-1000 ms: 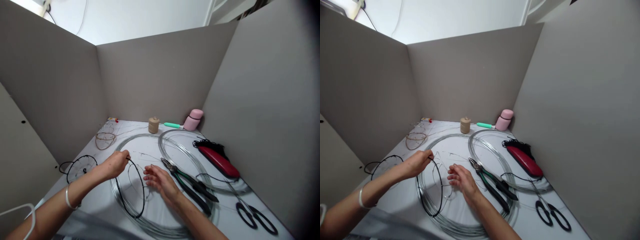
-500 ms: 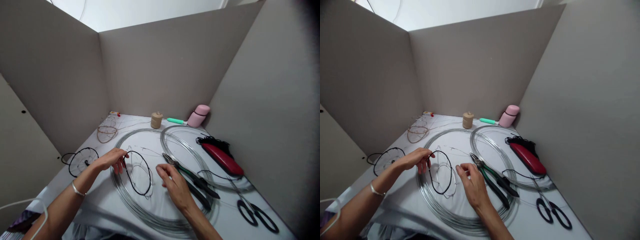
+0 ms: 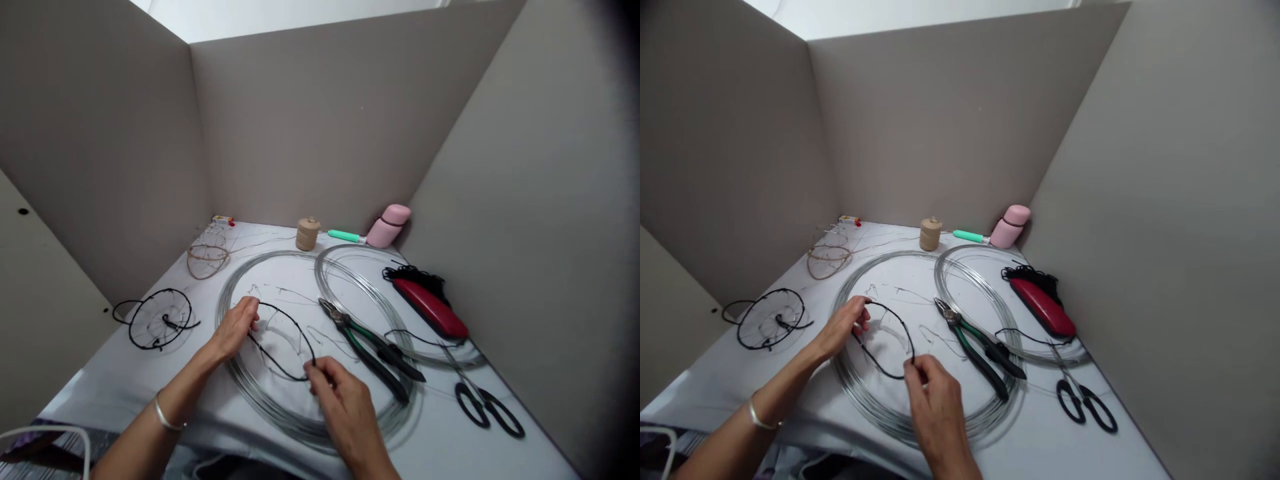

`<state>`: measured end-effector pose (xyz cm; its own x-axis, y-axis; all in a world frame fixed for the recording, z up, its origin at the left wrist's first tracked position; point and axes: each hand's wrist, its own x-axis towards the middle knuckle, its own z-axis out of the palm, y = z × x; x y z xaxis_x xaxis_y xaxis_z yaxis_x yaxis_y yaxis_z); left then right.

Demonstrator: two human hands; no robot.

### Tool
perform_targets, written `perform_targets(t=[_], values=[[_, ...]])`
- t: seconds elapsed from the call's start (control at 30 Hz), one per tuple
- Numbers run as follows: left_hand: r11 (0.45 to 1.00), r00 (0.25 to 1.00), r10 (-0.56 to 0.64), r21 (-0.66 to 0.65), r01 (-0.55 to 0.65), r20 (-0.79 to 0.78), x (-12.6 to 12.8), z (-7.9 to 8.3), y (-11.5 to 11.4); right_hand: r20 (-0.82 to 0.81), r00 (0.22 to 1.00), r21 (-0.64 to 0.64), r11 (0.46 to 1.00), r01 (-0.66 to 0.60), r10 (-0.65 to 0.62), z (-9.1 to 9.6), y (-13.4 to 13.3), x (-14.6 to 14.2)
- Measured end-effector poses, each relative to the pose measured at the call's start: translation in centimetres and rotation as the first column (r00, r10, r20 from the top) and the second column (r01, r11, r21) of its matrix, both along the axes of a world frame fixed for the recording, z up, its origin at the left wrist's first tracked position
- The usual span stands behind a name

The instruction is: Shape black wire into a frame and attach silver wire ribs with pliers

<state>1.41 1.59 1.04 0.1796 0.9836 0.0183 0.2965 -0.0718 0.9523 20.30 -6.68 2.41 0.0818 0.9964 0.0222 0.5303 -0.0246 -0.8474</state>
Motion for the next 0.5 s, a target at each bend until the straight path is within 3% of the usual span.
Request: perform_targets(t=[0.1,0.17,0.3,0.5], values=[[0.997,0.973,0.009,0.081,0.010,-0.230,0.3,0.6,-1.3,0.012,0.996,-0.001,0.996,0.091,-0.091,0.0,1.0,1.3],[0.993,0.959,0.045,0.115,-0.014,-0.279,0.6,0.8,-1.7,-0.002,0.994,0.012,0.994,0.110,-0.110,-0.3,1.6,1.7],[0.992,0.962,0.081,0.110,-0.054,-0.259,1.0,0.5,-1.8,0.004,0.992,0.046,0.991,0.125,-0.125,-0.8,2.1,1.7],[0.990,0.977,0.113,0.109,-0.094,-0.181,0.0,-0.6,-2.3,-0.079,0.992,-0.010,0.996,0.094,-0.094,-0.9,1.6,1.8]])
